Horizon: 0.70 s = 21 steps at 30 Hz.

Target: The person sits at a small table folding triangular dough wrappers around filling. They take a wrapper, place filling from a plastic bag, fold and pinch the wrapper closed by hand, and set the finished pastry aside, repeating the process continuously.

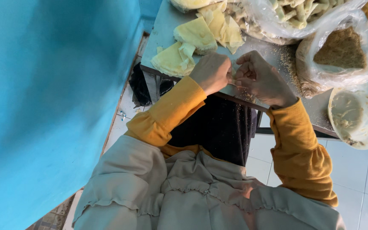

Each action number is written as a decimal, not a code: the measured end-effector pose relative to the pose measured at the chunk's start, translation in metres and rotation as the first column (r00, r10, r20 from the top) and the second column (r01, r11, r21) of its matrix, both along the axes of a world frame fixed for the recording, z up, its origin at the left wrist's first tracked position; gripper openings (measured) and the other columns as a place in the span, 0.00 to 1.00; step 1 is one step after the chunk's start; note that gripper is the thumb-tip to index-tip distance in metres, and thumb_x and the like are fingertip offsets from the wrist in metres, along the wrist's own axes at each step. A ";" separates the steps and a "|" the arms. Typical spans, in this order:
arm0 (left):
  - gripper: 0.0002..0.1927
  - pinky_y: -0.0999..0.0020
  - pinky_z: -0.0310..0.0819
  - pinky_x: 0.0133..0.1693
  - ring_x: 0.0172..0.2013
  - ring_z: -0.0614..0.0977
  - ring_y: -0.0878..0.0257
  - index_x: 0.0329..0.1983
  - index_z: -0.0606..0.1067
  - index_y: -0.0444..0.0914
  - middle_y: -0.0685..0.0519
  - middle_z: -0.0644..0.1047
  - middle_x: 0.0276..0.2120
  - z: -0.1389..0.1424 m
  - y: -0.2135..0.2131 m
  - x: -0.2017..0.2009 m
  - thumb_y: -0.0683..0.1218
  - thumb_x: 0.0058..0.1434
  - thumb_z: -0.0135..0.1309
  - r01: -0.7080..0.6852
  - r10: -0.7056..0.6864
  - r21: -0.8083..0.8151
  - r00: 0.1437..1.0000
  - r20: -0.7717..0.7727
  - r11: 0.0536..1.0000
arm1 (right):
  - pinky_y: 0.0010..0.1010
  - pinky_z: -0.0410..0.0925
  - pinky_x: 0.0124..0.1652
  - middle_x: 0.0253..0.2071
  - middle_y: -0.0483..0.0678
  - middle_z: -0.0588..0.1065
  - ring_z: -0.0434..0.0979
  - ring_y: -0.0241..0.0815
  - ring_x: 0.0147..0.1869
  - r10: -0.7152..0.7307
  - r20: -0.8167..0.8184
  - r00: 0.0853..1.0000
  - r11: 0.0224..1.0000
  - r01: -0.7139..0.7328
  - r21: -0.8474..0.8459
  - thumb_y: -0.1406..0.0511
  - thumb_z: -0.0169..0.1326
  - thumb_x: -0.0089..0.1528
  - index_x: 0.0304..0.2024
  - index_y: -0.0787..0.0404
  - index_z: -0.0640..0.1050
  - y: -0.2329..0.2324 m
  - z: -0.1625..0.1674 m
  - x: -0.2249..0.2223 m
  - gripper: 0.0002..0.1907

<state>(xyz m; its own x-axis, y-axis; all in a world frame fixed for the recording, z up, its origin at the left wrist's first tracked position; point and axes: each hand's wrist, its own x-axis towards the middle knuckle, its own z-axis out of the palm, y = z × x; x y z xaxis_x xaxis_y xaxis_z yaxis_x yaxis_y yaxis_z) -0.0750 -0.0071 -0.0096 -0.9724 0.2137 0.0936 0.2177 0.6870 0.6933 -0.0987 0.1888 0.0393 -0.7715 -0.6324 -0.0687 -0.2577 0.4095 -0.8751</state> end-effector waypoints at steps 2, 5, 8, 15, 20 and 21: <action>0.07 0.54 0.75 0.37 0.32 0.83 0.47 0.29 0.79 0.36 0.45 0.80 0.25 -0.005 -0.007 0.001 0.43 0.52 0.66 0.025 0.009 0.122 0.962 -0.272 0.992 | 0.28 0.70 0.33 0.36 0.52 0.76 0.75 0.36 0.37 -0.025 -0.069 0.997 0.997 0.030 0.073 0.77 0.61 0.61 0.56 0.66 0.67 0.000 -0.002 0.001 0.23; 0.06 0.53 0.75 0.35 0.32 0.83 0.47 0.33 0.78 0.35 0.45 0.81 0.25 -0.015 -0.008 0.005 0.41 0.57 0.64 0.006 0.037 0.099 0.906 -0.422 0.995 | 0.31 0.76 0.39 0.39 0.53 0.79 0.82 0.39 0.41 -0.038 -0.384 0.922 0.998 0.053 0.028 0.78 0.56 0.65 0.53 0.68 0.68 -0.005 -0.007 0.023 0.16; 0.09 0.60 0.76 0.33 0.33 0.81 0.52 0.40 0.77 0.32 0.43 0.80 0.31 -0.027 0.004 0.023 0.41 0.59 0.61 -0.073 -0.023 -0.152 0.834 -0.551 0.986 | 0.34 0.77 0.39 0.43 0.56 0.80 0.82 0.45 0.44 -0.051 -0.733 0.678 0.973 0.199 0.115 0.77 0.55 0.69 0.52 0.67 0.69 -0.014 -0.015 0.051 0.12; 0.08 0.64 0.78 0.47 0.45 0.75 0.56 0.36 0.76 0.35 0.49 0.73 0.38 -0.023 -0.003 0.043 0.42 0.55 0.59 -0.104 -0.143 -0.334 0.757 -0.637 0.937 | 0.41 0.75 0.38 0.39 0.55 0.79 0.80 0.53 0.41 -0.015 -0.864 0.504 0.948 0.282 0.147 0.76 0.57 0.68 0.51 0.65 0.69 -0.019 -0.019 0.063 0.12; 0.10 0.67 0.74 0.44 0.44 0.75 0.56 0.36 0.78 0.32 0.49 0.74 0.38 -0.010 -0.004 0.050 0.43 0.54 0.58 -0.148 -0.200 -0.422 0.710 -0.675 0.895 | 0.38 0.77 0.42 0.40 0.53 0.79 0.82 0.50 0.45 -0.142 -0.767 0.626 0.969 0.244 0.020 0.76 0.57 0.65 0.53 0.65 0.69 -0.021 -0.018 0.052 0.15; 0.10 0.66 0.73 0.45 0.45 0.75 0.56 0.36 0.79 0.32 0.48 0.74 0.38 -0.008 -0.003 0.054 0.44 0.54 0.58 -0.155 -0.215 -0.440 0.702 -0.679 0.884 | 0.38 0.76 0.41 0.41 0.53 0.79 0.82 0.50 0.45 -0.123 -0.795 0.594 0.962 0.269 0.053 0.76 0.58 0.67 0.53 0.64 0.69 -0.021 -0.017 0.053 0.15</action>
<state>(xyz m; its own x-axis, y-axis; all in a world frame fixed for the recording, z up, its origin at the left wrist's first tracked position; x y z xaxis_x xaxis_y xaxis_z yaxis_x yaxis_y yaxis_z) -0.0210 -0.0103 -0.0176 -0.6506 0.4365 0.6214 0.5280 0.8482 -0.0431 -0.0455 0.1673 0.0219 -0.6806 -0.4966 0.5386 -0.7063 0.6400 -0.3025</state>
